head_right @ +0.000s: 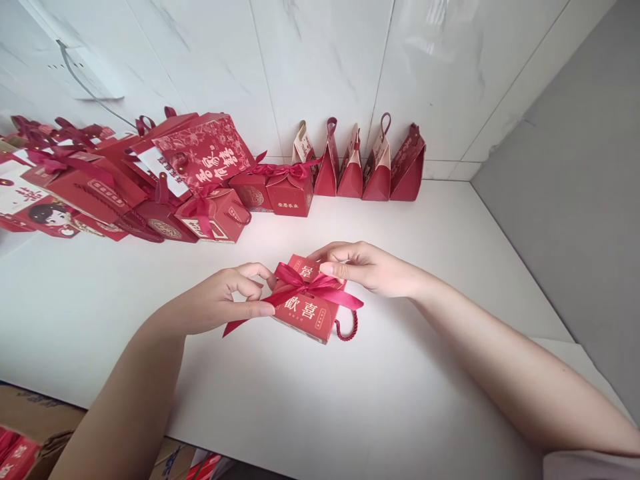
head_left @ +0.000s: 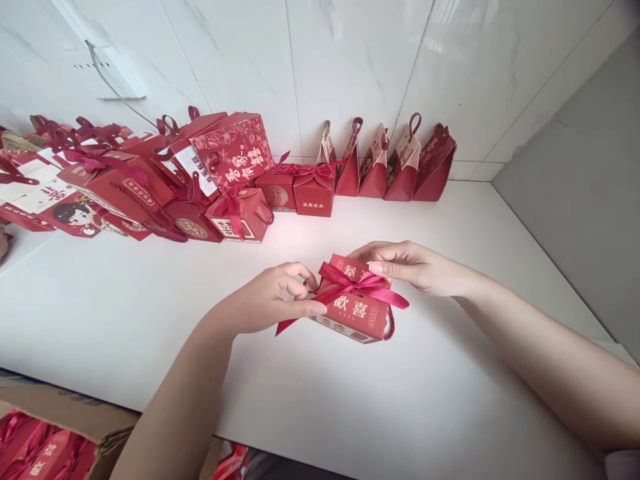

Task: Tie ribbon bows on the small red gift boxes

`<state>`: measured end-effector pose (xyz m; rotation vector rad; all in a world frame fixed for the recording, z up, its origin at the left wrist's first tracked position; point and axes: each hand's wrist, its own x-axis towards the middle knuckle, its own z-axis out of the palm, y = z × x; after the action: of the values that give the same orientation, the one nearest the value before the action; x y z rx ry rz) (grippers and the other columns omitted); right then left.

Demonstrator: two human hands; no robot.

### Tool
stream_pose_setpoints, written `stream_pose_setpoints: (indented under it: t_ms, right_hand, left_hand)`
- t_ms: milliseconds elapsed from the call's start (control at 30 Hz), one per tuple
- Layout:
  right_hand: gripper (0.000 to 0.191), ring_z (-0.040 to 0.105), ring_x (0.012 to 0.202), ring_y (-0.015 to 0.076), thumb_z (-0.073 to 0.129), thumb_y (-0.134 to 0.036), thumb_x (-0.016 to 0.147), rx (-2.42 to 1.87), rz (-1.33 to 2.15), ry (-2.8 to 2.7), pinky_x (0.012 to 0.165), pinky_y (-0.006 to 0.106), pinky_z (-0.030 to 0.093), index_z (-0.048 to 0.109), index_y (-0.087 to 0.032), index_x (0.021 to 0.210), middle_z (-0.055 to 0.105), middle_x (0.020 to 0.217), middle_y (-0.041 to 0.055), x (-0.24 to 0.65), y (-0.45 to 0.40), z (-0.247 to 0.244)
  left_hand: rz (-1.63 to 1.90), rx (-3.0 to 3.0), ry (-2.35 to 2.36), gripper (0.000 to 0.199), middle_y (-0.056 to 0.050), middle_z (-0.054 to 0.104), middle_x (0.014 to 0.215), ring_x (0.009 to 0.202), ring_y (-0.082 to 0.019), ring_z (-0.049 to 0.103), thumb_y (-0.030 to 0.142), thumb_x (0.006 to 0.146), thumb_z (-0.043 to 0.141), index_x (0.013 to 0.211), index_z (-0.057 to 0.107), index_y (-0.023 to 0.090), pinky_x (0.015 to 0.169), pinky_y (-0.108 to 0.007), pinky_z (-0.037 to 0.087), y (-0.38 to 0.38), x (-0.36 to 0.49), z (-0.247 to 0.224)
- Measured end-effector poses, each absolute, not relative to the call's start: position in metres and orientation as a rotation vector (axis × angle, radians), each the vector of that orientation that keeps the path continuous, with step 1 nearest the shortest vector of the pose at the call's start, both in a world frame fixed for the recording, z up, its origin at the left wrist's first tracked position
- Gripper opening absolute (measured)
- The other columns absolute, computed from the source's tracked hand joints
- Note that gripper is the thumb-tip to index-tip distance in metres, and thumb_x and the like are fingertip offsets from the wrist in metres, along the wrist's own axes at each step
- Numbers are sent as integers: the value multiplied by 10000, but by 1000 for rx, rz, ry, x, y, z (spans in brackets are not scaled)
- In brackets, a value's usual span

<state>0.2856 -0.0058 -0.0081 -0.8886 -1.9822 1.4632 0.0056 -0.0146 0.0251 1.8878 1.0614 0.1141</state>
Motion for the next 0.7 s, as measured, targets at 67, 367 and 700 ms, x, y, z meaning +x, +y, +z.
stream_pose_setpoints:
  t_ms: [67, 367, 700]
  right_hand:
    - [381, 574, 1200, 269, 493, -501, 977, -866, 1518, -1958, 1010, 410, 460, 750, -240, 1082, 620, 1329, 71, 286, -5, -9]
    - [258, 538, 1250, 253, 568, -420, 961, -925, 1415, -1873, 1014, 392, 429, 741, -229, 951, 596, 1343, 64, 279, -14, -9]
    - [294, 588, 1156, 227, 532, -415, 983, -889, 1440, -1930, 945, 358, 466, 694, -237, 1152, 612, 1314, 69, 281, -11, -10]
  left_hand:
    - [87, 1873, 1016, 404, -24, 583, 1127, 936, -188, 623, 526, 868, 602, 646, 653, 193, 788, -278, 473, -14, 4, 25]
    - [137, 1920, 1004, 388, -13, 592, 1173, 1011, -196, 620, 489, 904, 565, 654, 629, 200, 909, -303, 477, -14, 5, 28]
    - [-37, 2022, 953, 257, 20, 596, 1290, 1247, -267, 551, 459, 756, 748, 592, 728, 263, 953, -311, 525, -12, 1, 30]
